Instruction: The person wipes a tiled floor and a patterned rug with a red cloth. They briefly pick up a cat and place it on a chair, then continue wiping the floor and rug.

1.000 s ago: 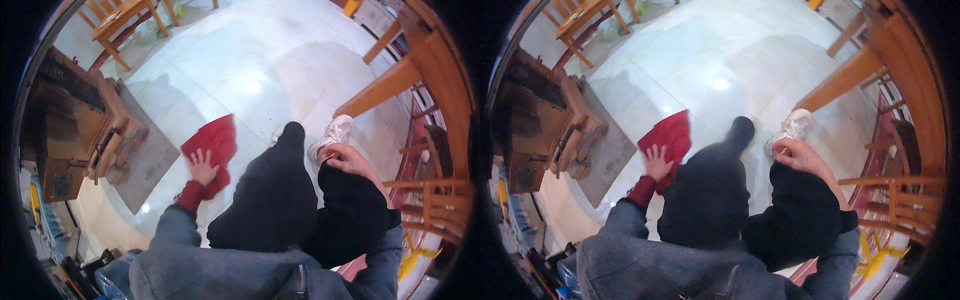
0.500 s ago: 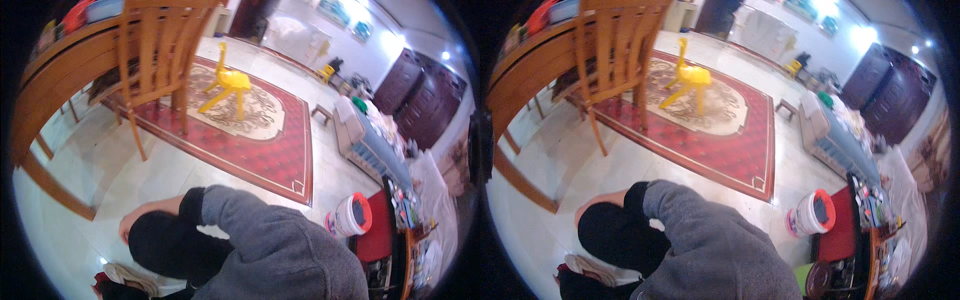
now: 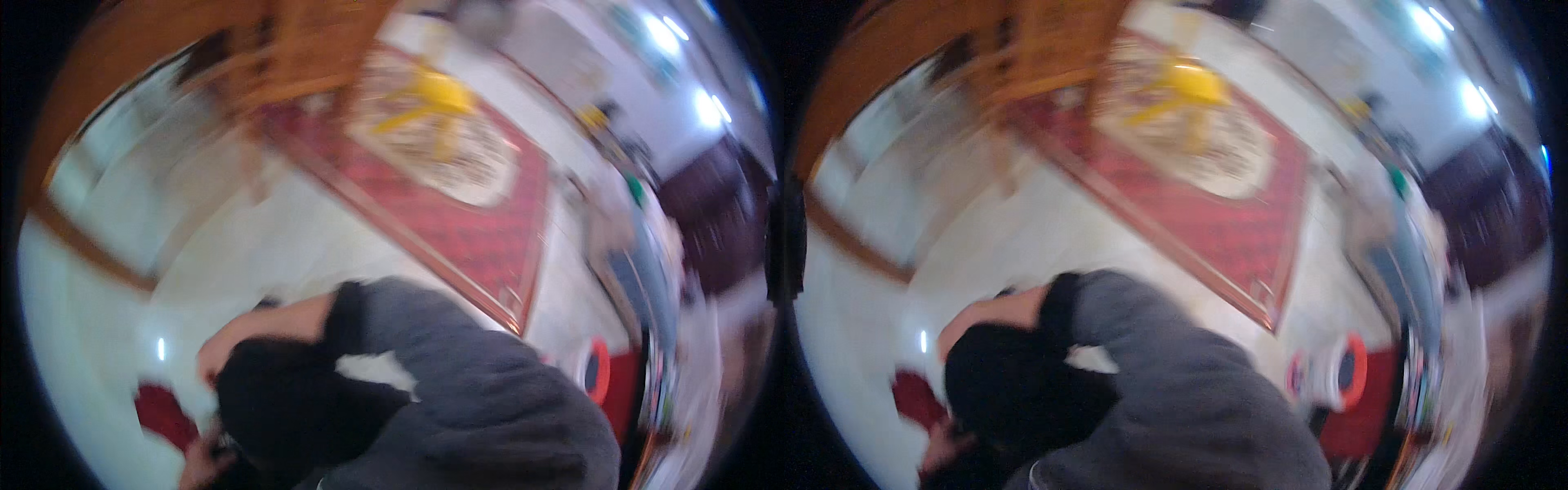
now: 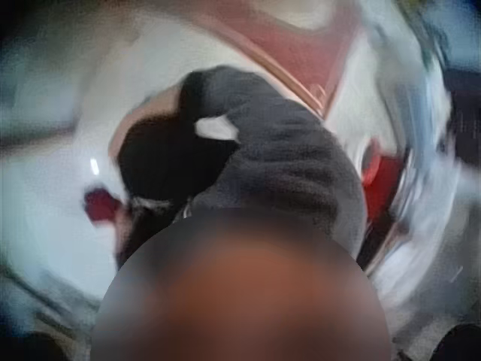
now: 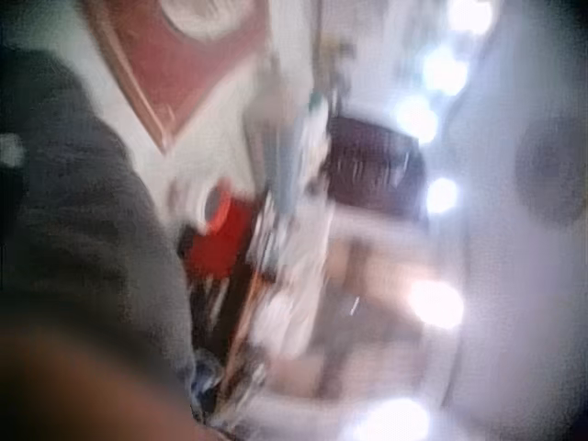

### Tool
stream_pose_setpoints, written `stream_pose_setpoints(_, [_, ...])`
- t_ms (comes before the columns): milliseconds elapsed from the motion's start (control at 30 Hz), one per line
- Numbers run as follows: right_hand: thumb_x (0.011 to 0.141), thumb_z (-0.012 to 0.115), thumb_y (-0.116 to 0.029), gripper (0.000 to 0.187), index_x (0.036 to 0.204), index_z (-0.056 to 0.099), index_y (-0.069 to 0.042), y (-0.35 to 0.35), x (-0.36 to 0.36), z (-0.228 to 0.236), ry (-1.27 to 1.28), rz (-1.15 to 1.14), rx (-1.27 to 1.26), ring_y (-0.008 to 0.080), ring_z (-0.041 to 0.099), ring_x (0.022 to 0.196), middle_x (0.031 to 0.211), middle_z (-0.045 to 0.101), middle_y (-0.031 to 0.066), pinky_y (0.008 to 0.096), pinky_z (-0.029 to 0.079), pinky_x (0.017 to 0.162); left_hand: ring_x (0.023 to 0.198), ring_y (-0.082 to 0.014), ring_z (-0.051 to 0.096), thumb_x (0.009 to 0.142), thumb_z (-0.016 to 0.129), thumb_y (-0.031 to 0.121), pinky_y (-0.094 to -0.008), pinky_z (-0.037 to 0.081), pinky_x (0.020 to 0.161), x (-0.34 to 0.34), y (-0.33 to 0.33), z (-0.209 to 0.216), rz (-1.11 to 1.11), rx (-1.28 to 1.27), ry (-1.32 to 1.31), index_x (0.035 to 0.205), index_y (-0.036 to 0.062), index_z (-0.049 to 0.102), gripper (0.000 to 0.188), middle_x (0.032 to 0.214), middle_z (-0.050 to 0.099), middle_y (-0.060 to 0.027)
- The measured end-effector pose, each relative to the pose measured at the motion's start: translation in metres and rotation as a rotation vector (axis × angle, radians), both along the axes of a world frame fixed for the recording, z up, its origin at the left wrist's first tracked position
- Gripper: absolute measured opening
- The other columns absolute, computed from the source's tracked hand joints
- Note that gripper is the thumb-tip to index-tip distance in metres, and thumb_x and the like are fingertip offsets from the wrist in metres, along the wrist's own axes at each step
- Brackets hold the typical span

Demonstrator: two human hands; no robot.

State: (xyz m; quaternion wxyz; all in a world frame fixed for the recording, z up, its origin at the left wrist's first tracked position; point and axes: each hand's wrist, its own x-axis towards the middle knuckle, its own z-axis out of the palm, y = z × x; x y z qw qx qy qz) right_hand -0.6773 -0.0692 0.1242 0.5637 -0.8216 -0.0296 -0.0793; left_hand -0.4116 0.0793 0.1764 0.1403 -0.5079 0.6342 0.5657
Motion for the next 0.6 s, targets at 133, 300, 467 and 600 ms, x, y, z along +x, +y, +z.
stream_pose_setpoints(133, [0.083, 0.072, -0.016, 0.046, 0.126, 0.059, -0.009, 0.025, 0.032, 0.024, 0.619, 0.278, 0.143, 0.0275, 0.062, 0.108, 0.118, 0.065, 0.0136, 0.0410, 0.049, 0.095, 0.107, -0.0331, 0.060, 0.089, 0.066, 0.028, -0.0446, 0.048, 0.095, 0.002, 0.022, -0.008, -0.137, -0.314, 0.207, 0.135, 0.0036, 0.055, 0.053, 0.114, 0.061, -0.0199])
stream_pose_setpoints(300, [0.093, 0.063, -0.017, 0.033, 0.125, 0.059, -0.009, 0.013, 0.083, 0.022, 0.682, 0.415, 0.306, 0.0215, 0.060, 0.102, 0.118, 0.063, 0.0097, 0.0368, 0.049, 0.087, 0.113, -0.0346, 0.059, 0.090, 0.065, 0.028, -0.0452, 0.042, 0.105, 0.006, 0.028, -0.006, -0.172, -0.335, 0.103, 0.137, 0.0049, 0.053, 0.053, 0.116, 0.063, -0.0206])
stream_pose_setpoints(467, [0.093, 0.064, -0.016, 0.035, 0.126, 0.059, -0.008, -0.005, 0.128, 0.023, 0.779, 0.330, 0.361, 0.0204, 0.058, 0.102, 0.121, 0.060, 0.0097, 0.0344, 0.048, 0.089, 0.121, -0.0372, 0.057, 0.091, 0.064, 0.026, -0.0407, 0.046, 0.102, 0.060, 0.046, -0.029, 0.368, -0.247, 0.072, 0.141, 0.0041, 0.049, 0.057, 0.131, 0.057, -0.0238])
stream_pose_setpoints(600, [0.092, 0.067, -0.023, 0.041, 0.129, 0.058, -0.009, -0.054, 0.136, 0.011, 0.963, 0.205, 0.069, 0.0199, 0.059, 0.102, 0.118, 0.061, 0.0092, 0.0339, 0.048, 0.090, 0.127, -0.0354, 0.054, 0.091, 0.062, 0.029, -0.0389, 0.042, 0.107, 0.116, 0.044, -0.108, 0.965, -0.403, 0.077, 0.143, 0.0012, 0.046, 0.061, 0.138, 0.054, -0.0244])
